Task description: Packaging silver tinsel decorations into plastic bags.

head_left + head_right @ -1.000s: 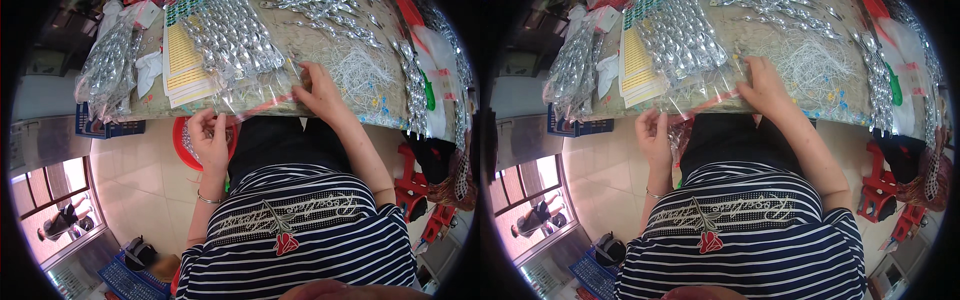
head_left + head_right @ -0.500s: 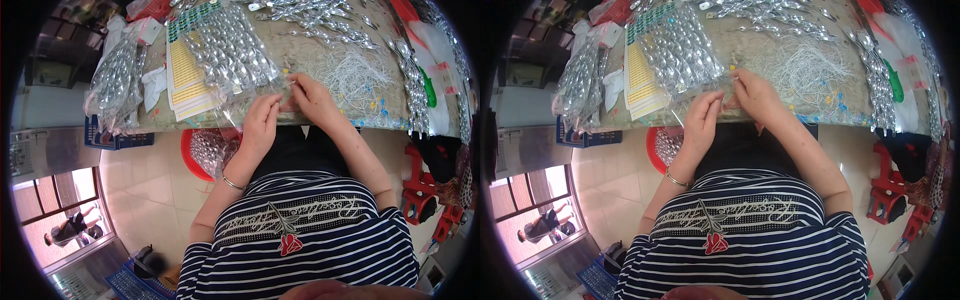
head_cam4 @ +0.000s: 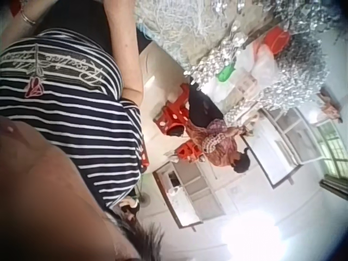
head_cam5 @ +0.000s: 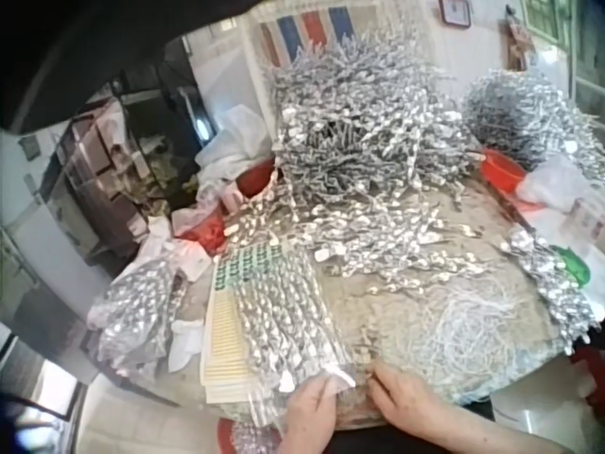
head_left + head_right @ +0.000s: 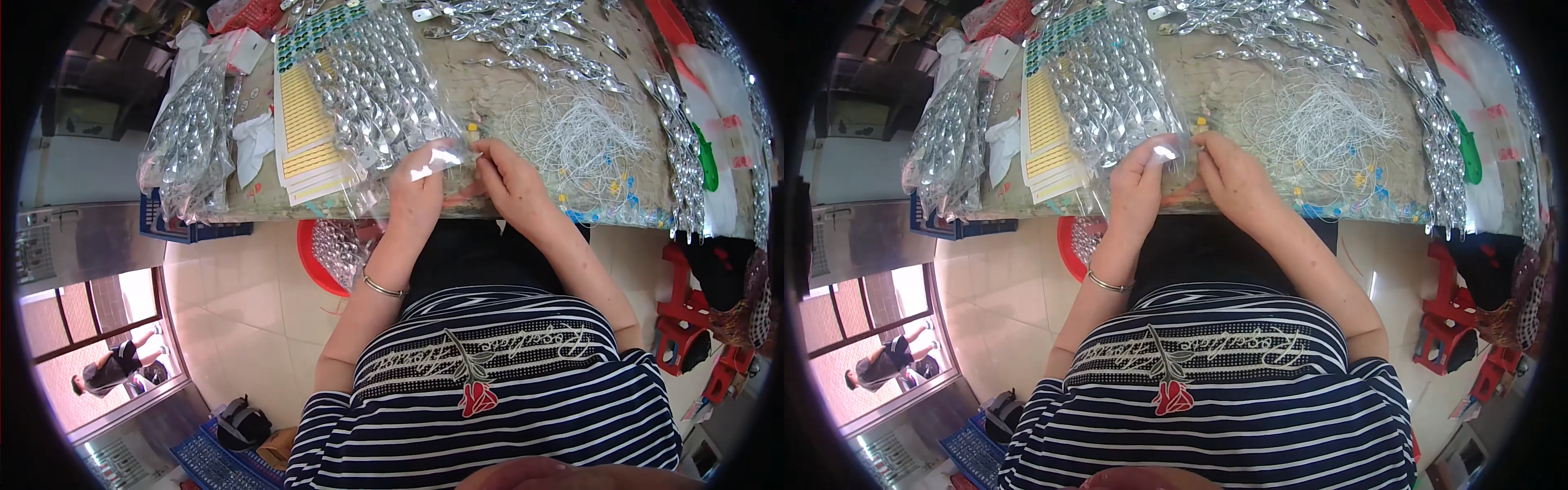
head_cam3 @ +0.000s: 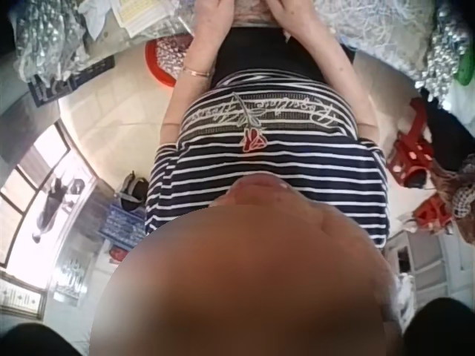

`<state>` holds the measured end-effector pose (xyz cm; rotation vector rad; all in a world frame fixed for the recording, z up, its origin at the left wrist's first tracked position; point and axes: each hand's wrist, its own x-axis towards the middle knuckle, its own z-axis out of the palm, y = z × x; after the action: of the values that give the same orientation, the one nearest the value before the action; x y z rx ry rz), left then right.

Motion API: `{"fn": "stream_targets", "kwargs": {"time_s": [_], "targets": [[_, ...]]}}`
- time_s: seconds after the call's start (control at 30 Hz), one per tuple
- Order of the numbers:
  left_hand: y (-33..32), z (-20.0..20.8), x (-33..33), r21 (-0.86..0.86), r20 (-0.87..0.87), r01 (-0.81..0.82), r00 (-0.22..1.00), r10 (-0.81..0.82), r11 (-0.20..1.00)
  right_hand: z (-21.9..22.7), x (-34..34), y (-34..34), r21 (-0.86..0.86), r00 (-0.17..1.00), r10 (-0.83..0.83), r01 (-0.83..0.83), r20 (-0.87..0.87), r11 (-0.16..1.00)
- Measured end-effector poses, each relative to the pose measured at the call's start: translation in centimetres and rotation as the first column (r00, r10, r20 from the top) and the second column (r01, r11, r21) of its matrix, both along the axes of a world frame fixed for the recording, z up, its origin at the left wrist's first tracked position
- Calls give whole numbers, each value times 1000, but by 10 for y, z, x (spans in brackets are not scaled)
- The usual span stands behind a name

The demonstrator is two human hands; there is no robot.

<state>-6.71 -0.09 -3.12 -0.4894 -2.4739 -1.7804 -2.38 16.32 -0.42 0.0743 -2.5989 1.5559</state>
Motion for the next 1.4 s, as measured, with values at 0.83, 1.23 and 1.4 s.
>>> {"fn": "stream_targets", "kwargs": {"time_s": [0.83,1.23,1.4], "targets": [[-32,11,15,-262,-163,22,984,-67,965,1,17,-4,-44,994,62,-58,90,997],[-93,-6,111,12,-177,-346,923,343,938,12,27,-3,59,999,49,-49,-1,997],[-98,-20,107,308,252,-495,866,432,812,42,28,-27,-114,920,373,-360,123,926]]}}
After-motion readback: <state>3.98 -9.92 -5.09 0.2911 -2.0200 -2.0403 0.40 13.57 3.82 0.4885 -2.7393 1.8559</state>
